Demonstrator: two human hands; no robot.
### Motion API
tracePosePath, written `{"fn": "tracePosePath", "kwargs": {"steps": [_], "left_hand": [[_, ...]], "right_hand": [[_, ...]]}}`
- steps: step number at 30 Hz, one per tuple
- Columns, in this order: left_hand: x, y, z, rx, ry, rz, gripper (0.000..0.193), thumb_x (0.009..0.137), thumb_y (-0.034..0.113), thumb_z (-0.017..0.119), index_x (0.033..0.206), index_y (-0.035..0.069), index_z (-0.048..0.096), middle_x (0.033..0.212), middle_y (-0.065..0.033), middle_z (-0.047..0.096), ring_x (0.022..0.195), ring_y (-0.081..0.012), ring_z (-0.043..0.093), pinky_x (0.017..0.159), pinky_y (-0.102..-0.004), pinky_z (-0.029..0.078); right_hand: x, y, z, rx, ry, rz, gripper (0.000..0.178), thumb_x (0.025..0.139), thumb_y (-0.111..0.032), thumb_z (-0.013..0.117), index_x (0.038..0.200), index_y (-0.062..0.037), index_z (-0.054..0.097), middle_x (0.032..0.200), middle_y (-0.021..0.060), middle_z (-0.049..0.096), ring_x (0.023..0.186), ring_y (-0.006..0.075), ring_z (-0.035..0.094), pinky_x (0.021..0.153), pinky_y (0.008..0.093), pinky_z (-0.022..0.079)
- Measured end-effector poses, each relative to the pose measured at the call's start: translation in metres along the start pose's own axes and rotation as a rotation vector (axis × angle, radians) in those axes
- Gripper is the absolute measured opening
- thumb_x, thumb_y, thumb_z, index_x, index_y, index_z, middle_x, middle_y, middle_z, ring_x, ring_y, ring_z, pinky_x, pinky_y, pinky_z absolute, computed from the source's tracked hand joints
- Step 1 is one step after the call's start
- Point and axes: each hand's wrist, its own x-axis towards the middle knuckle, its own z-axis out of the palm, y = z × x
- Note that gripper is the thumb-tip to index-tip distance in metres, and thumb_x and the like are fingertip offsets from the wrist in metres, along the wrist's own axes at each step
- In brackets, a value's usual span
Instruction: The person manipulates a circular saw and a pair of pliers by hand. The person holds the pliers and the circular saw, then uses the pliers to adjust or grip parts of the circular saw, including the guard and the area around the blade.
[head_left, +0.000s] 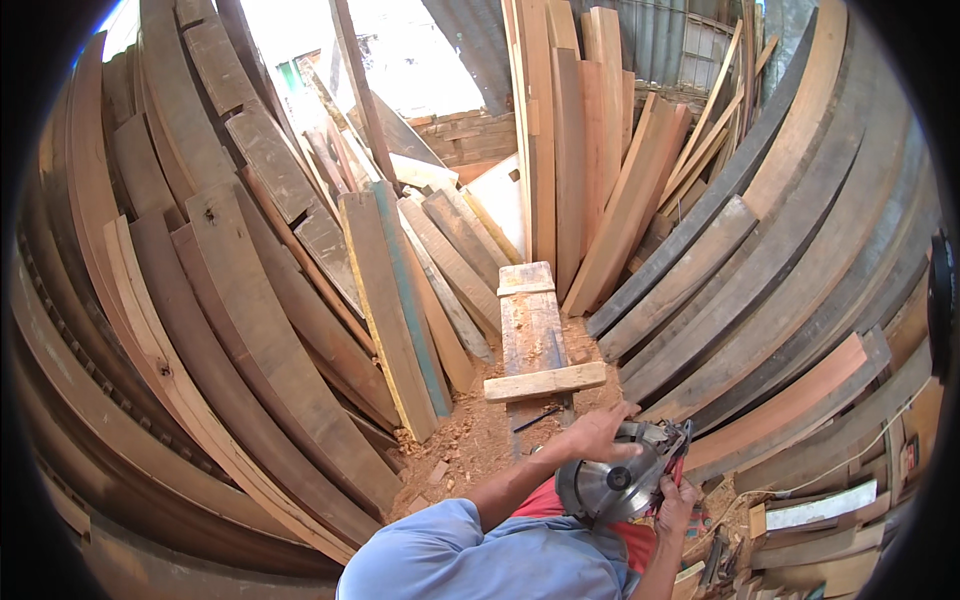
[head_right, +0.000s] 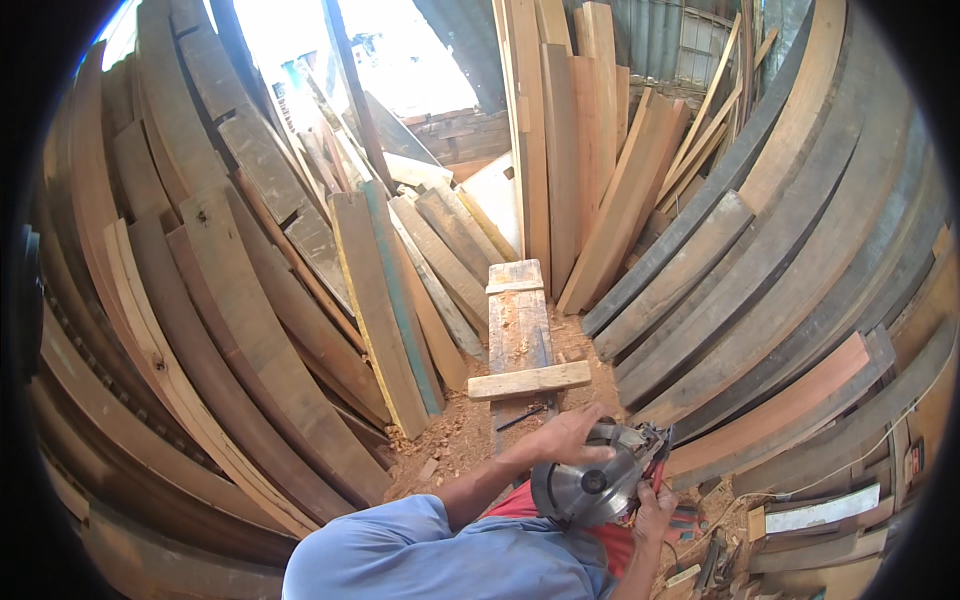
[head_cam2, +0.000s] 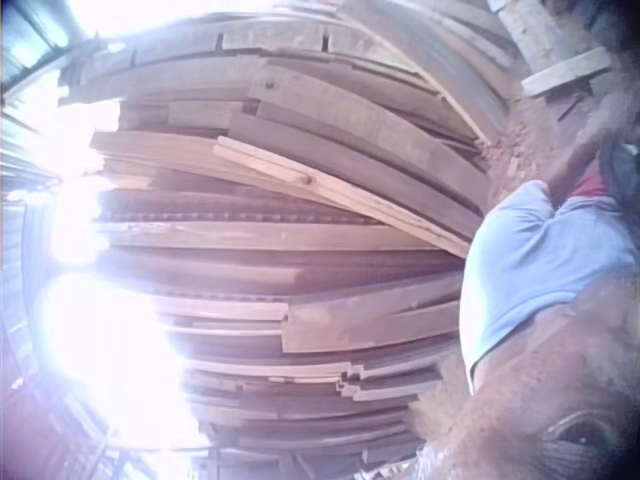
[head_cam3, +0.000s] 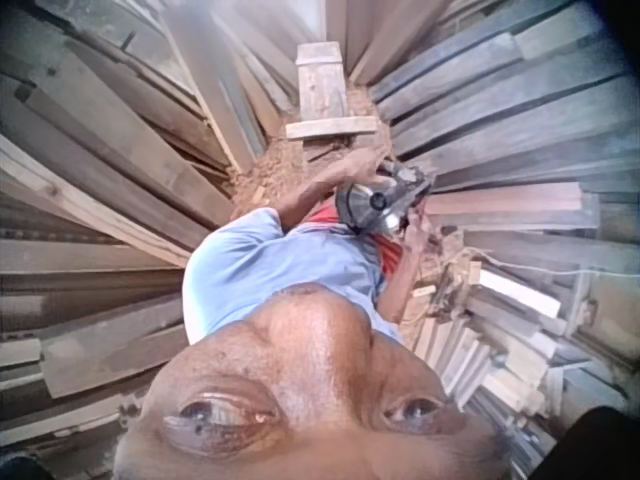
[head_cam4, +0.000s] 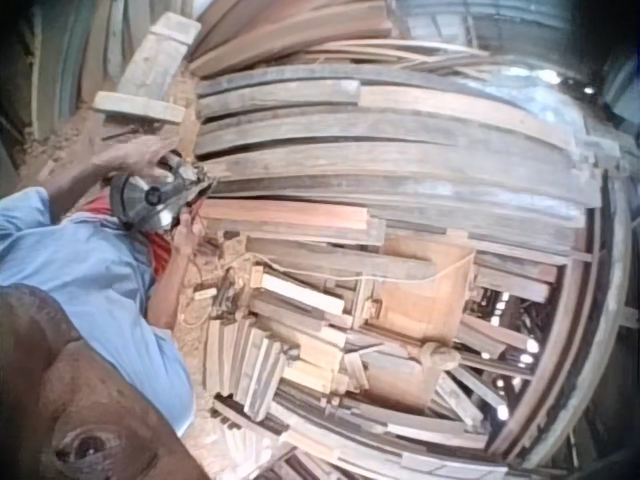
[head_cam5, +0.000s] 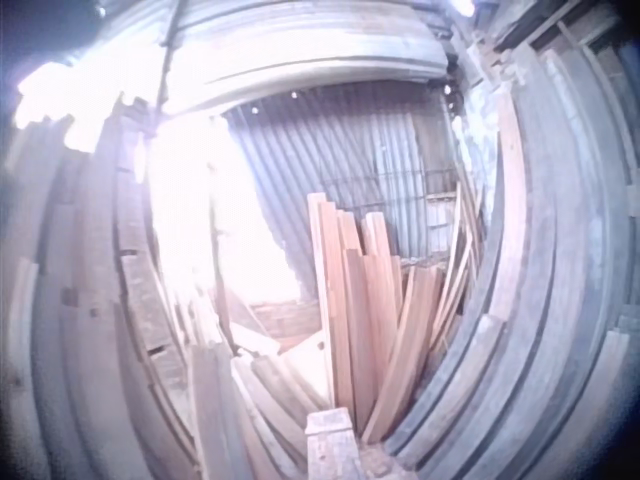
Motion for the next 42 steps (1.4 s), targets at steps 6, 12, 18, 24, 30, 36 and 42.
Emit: {"fn": "tracePosePath", "kwargs": {"steps": [6, 12, 18, 24, 30, 36, 42], "left_hand": [[0.003, 0.005, 0.007, 0.176, -0.073, -0.097, 0.081, 0.077, 0.054, 0.074, 0.135, 0.004, 0.046, 0.105, -0.0256, 0.067, 0.097, -0.0459, 0.065, 0.086, -0.0526, 0.051], [0.013, -0.015, 0.022, 0.256, -0.042, -0.041, 0.072, 0.077, 0.056, 0.074, 0.128, 0.008, 0.056, 0.100, -0.0250, 0.069, 0.093, -0.0444, 0.066, 0.082, -0.0516, 0.053], [-0.003, -0.019, 0.009, 0.139, 0.111, -0.016, 0.066, 0.074, 0.047, 0.082, 0.120, 0.005, 0.060, 0.100, -0.0249, 0.069, 0.097, -0.0433, 0.066, 0.082, -0.0480, 0.053], [0.005, -0.004, 0.003, 0.138, 0.036, -0.098, 0.068, 0.073, 0.043, 0.084, 0.118, -0.001, 0.061, 0.102, -0.0254, 0.069, 0.100, -0.0408, 0.066, 0.086, -0.0450, 0.051], [0.005, -0.017, 0.007, 0.118, 0.061, -0.085, 0.065, 0.073, 0.042, 0.085, 0.115, -0.001, 0.060, 0.096, -0.0234, 0.069, 0.095, -0.0406, 0.067, 0.082, -0.0442, 0.051], [0.001, -0.019, 0.005, 0.109, 0.110, -0.102, 0.064, 0.072, 0.041, 0.086, 0.115, 0.002, 0.060, 0.092, -0.0208, 0.070, 0.091, -0.0398, 0.067, 0.081, -0.0438, 0.051], [0.003, -0.018, 0.006, 0.048, 0.094, -0.114, 0.064, 0.071, 0.042, 0.086, 0.115, 0.002, 0.060, 0.093, -0.0209, 0.069, 0.091, -0.0392, 0.067, 0.080, -0.0430, 0.051]], "right_hand": [[-0.004, -0.005, 0.002, -0.025, 0.012, 0.008, 0.011, 0.087, -0.011, 0.064, 0.084, -0.0007, 0.068, 0.072, -0.0055, 0.056, 0.063, 0.0039, 0.048, 0.059, 0.0231, 0.040], [-0.011, -0.036, -0.005, -0.386, 0.171, -0.084, 0.032, 0.092, -0.029, 0.063, 0.095, 0.0022, 0.070, 0.072, 0.0010, 0.061, 0.066, 0.0112, 0.056, 0.063, 0.0305, 0.046], [-0.047, -0.095, 0.000, -0.206, 0.232, -0.337, 0.025, 0.089, -0.021, 0.070, 0.104, -0.0031, 0.061, 0.089, 0.0014, 0.061, 0.075, 0.0079, 0.056, 0.065, 0.0220, 0.046], [-0.038, -0.085, -0.023, -0.155, 0.226, -0.217, 0.015, 0.091, -0.014, 0.068, 0.100, -0.0023, 0.063, 0.088, -0.0023, 0.061, 0.077, 0.0056, 0.053, 0.069, 0.0234, 0.045], [-0.021, -0.057, -0.009, -0.298, 0.117, -0.086, 0.016, 0.091, -0.017, 0.072, 0.099, -0.0031, 0.073, 0.081, -0.0034, 0.063, 0.077, 0.0083, 0.055, 0.071, 0.0270, 0.045], [-0.005, -0.055, 0.012, -0.311, -0.032, 0.135, 0.017, 0.089, -0.017, 0.074, 0.098, -0.0020, 0.073, 0.081, -0.0001, 0.066, 0.077, 0.0128, 0.058, 0.074, 0.0301, 0.048], [0.003, -0.043, 0.022, -0.285, -0.034, 0.068, 0.020, 0.088, -0.018, 0.074, 0.093, 0.0011, 0.072, 0.077, 0.0023, 0.065, 0.074, 0.0131, 0.058, 0.073, 0.0314, 0.048]]}}
